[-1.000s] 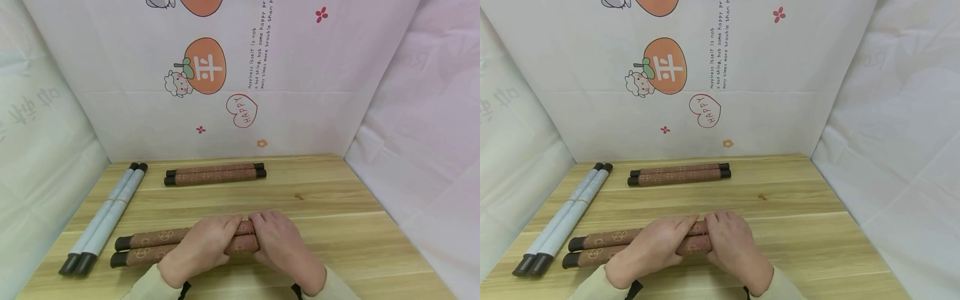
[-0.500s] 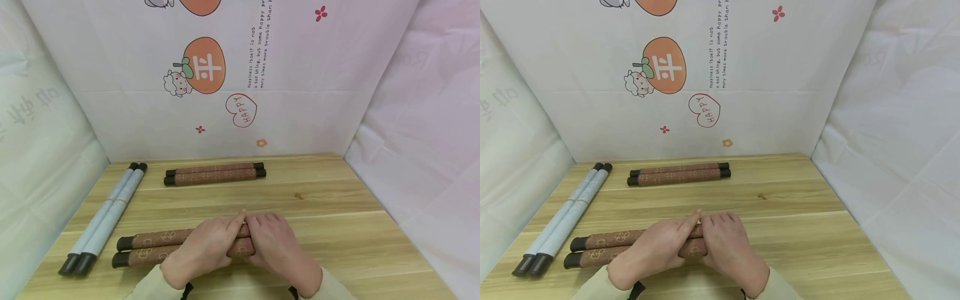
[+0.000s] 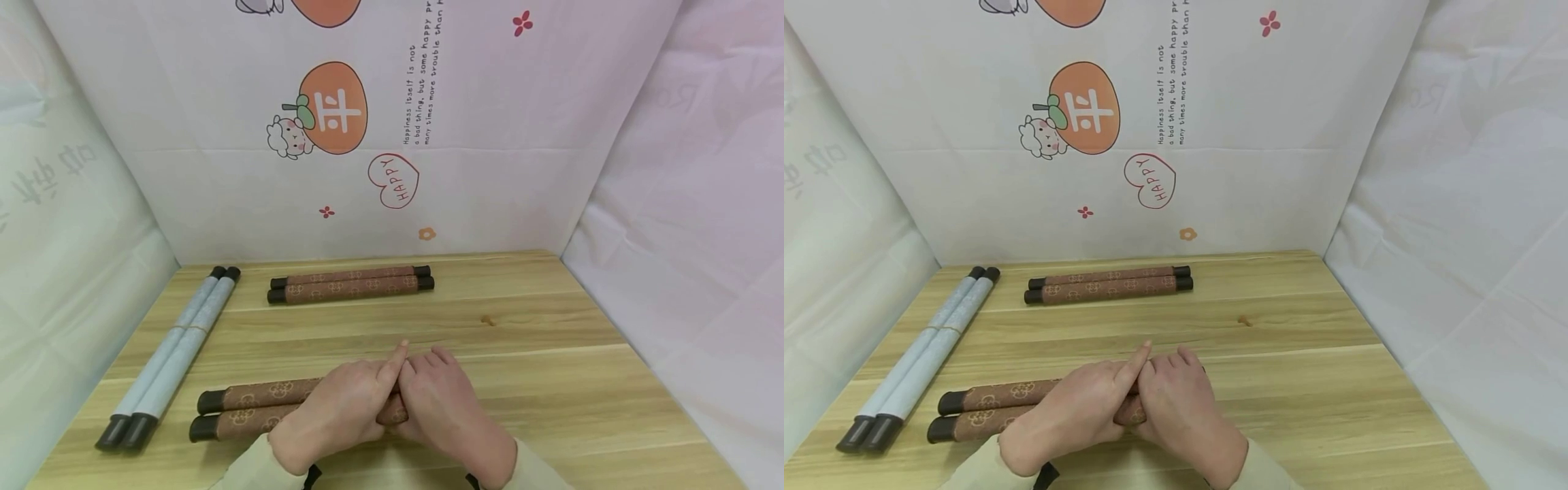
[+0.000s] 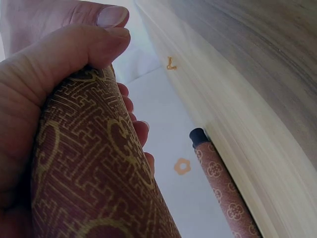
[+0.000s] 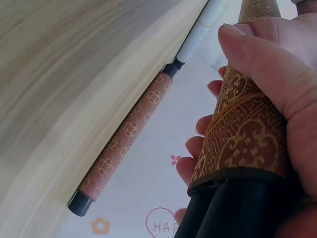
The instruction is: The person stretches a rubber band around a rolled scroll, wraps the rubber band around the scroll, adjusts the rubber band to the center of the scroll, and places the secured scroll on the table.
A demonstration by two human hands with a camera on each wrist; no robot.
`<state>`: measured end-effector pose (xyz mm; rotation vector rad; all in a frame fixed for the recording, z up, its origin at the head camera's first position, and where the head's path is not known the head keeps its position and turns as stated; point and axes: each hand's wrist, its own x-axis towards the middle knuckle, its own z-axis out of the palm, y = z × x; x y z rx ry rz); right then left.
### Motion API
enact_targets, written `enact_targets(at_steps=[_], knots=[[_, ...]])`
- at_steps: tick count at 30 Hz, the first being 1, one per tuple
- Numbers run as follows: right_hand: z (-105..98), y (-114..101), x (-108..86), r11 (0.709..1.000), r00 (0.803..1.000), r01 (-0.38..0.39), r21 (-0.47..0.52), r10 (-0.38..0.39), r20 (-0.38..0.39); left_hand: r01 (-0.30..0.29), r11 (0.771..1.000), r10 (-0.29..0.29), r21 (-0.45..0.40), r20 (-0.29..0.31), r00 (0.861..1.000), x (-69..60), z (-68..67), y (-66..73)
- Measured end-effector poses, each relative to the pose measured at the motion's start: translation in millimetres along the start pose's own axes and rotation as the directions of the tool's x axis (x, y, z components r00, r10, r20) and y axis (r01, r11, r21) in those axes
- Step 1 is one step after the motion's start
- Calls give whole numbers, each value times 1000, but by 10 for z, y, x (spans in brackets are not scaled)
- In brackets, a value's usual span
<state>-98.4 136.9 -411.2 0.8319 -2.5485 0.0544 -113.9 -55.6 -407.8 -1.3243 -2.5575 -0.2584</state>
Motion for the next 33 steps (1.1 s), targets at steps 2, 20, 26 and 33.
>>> enact_targets(at_steps=[2,20,26,33], knots=[[5,-3,-4,1000,1000,-2,-3,2,-5,8,1000,-8,-10,15,1000,7,0,3],[114,283,-21,994,981,-63,93,44,187,226,974,-224,16,219,950,-77,17,-192],[122,423,10,987,967,-108,118,77,244,284,959,-275,-26,177,945,-235,6,-391],[179,565,23,985,969,-118,128,86,232,361,932,-359,1,123,925,-444,-36,-593]])
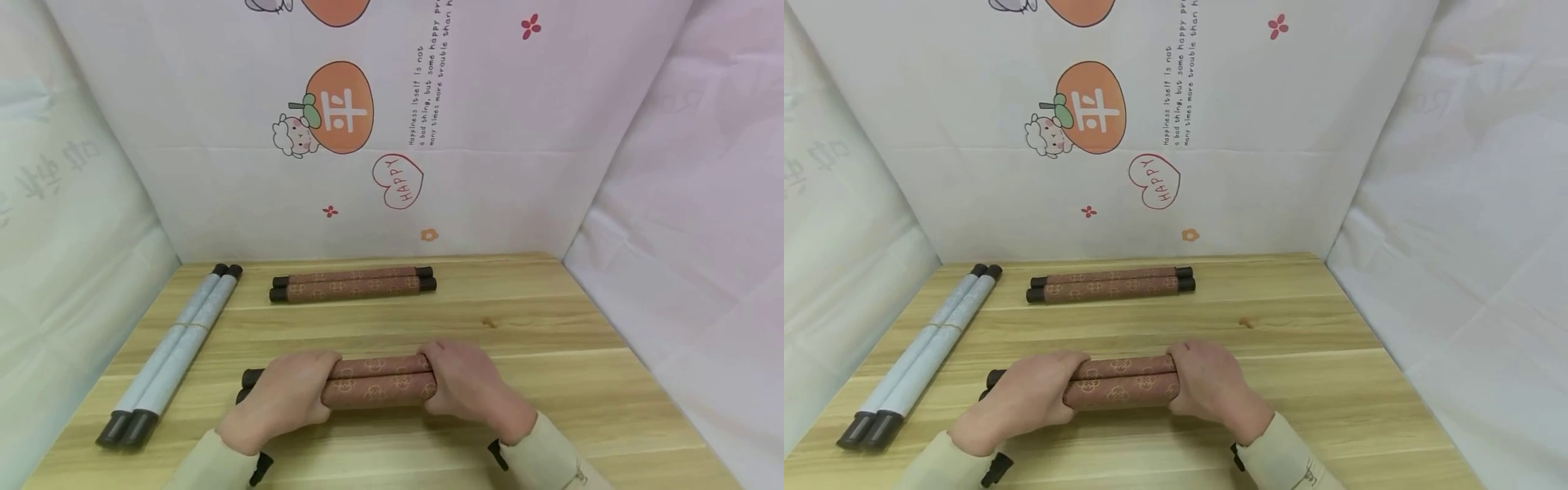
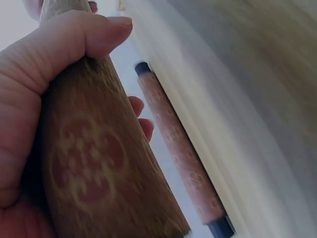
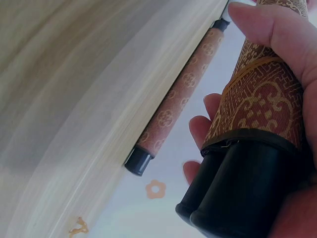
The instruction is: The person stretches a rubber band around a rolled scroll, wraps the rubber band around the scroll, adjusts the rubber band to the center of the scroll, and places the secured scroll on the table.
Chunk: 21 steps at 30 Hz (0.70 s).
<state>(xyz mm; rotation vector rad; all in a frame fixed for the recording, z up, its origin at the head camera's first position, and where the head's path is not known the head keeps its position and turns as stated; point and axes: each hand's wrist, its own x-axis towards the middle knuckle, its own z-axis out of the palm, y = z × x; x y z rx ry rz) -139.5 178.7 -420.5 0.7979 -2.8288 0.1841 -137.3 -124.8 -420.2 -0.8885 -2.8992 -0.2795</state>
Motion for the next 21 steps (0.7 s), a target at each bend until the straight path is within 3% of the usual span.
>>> enact_targets(at_steps=[6,13,21], knots=[[39,52,30,1000,1000,-8,16,8,14,21,999,-18,42,-69,997,-61,52,-131],[47,69,13,1000,1000,-10,27,9,21,-18,997,29,79,-138,990,-56,106,-173],[-11,105,-24,995,988,-49,81,37,153,-19,997,28,69,-144,989,-67,107,-197]])
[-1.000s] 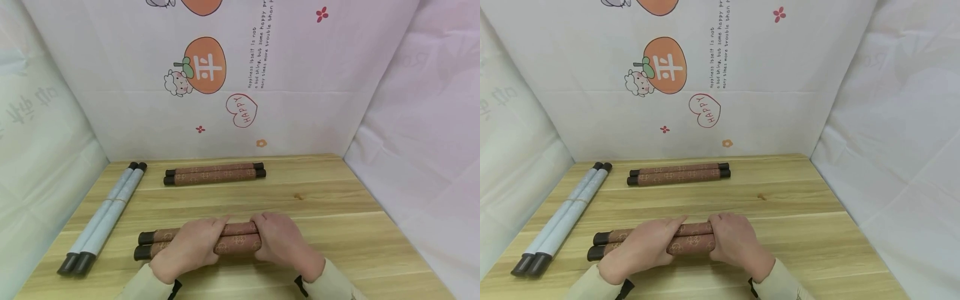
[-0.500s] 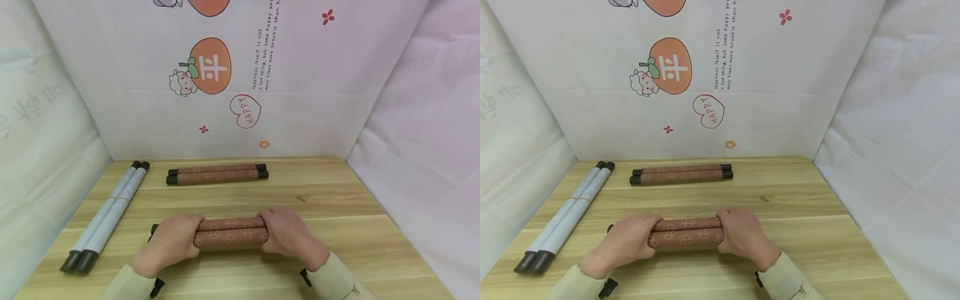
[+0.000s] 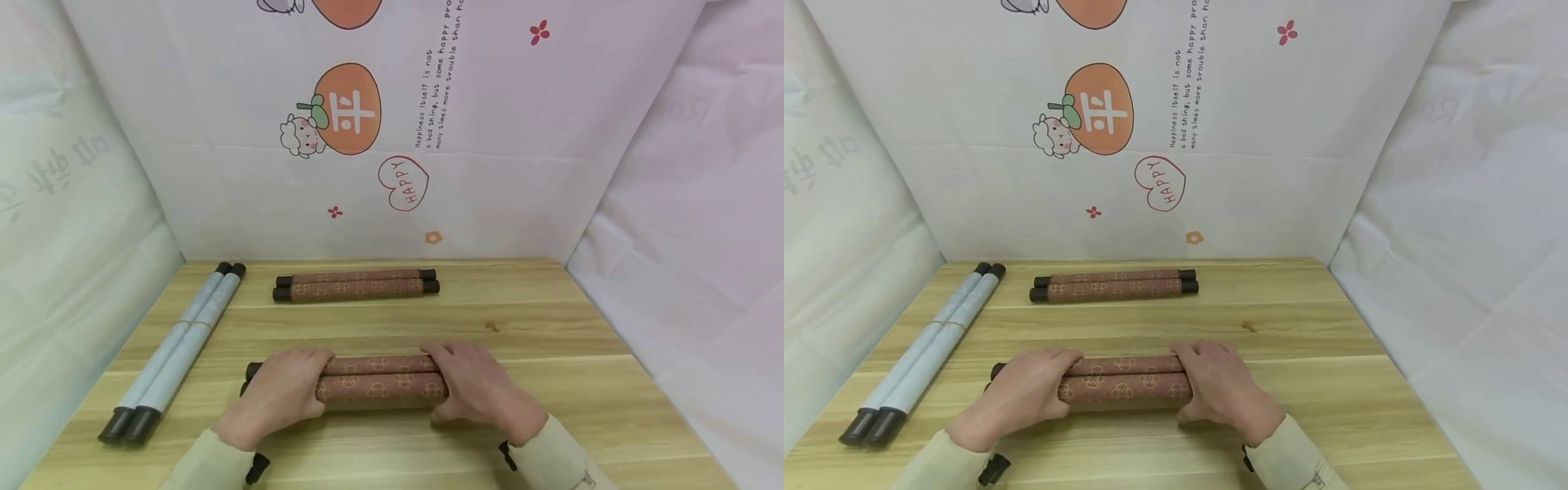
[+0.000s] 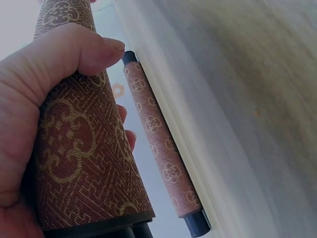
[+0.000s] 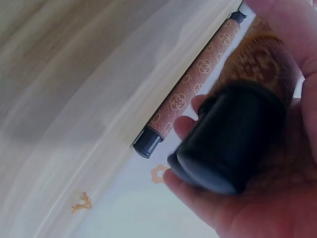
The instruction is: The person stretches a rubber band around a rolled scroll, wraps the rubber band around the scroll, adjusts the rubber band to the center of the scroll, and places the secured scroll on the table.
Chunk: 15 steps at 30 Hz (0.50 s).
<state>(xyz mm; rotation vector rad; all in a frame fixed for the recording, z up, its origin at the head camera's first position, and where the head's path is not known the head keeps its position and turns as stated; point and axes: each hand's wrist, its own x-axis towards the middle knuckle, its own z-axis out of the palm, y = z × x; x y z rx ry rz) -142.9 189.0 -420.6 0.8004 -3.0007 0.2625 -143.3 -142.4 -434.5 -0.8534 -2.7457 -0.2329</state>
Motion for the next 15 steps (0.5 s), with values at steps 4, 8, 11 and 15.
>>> enact_targets(at_steps=[4,8,11,15], knots=[[-10,22,-17,999,1000,-20,-33,20,-5,12,1000,-12,-2,0,1000,-15,-4,-6],[16,38,-14,995,998,-42,-88,38,-41,13,1000,-13,-3,-7,1000,-17,-18,2],[44,40,-7,990,997,-57,-126,50,-56,14,1000,-14,-3,-11,1000,-16,-23,10],[67,18,7,986,997,-68,-155,60,-58,12,1000,-12,5,-17,1000,-15,-9,13]])
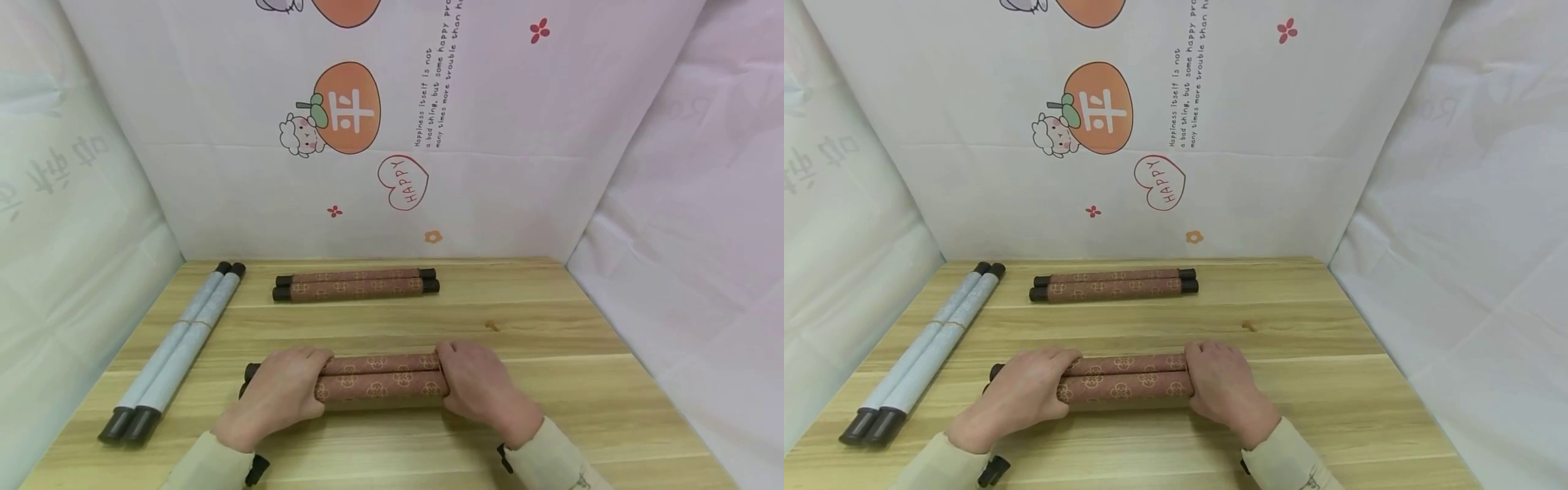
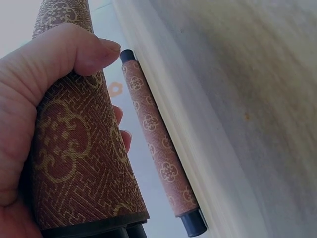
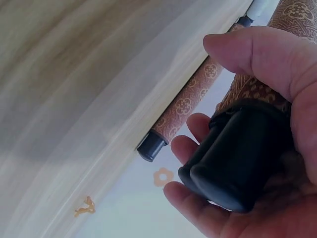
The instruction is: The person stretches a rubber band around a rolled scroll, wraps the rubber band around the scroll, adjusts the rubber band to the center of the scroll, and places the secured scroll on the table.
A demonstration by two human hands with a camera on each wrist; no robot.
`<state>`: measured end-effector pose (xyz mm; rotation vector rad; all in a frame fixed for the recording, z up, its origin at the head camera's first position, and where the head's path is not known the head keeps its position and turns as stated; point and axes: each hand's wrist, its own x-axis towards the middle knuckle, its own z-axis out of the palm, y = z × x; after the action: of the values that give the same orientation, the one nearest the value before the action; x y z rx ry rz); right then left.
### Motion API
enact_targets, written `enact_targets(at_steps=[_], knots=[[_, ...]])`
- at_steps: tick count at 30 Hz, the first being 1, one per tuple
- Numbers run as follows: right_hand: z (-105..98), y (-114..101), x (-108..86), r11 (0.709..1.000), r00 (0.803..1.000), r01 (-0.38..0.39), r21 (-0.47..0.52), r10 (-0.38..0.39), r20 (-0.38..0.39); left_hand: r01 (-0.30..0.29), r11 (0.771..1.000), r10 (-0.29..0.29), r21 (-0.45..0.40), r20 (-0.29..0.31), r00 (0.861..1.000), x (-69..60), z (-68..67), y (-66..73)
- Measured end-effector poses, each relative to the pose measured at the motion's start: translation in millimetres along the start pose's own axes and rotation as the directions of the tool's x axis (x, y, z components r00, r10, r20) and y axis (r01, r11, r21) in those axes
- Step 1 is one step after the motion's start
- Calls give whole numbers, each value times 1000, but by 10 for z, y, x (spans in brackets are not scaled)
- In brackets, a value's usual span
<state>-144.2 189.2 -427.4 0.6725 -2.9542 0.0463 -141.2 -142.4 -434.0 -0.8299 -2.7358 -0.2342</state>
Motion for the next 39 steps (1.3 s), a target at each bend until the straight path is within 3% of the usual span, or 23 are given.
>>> enact_targets(at_steps=[16,26,39], knots=[[1,-98,20,1000,1000,-8,-6,8,-5,-15,1000,15,-2,-11,1000,4,3,20],[25,-106,17,999,996,49,19,-48,-70,-31,1000,31,2,-32,999,-4,8,16],[18,-176,21,997,995,75,17,-74,-66,-37,999,37,-21,-20,999,1,1,70]])
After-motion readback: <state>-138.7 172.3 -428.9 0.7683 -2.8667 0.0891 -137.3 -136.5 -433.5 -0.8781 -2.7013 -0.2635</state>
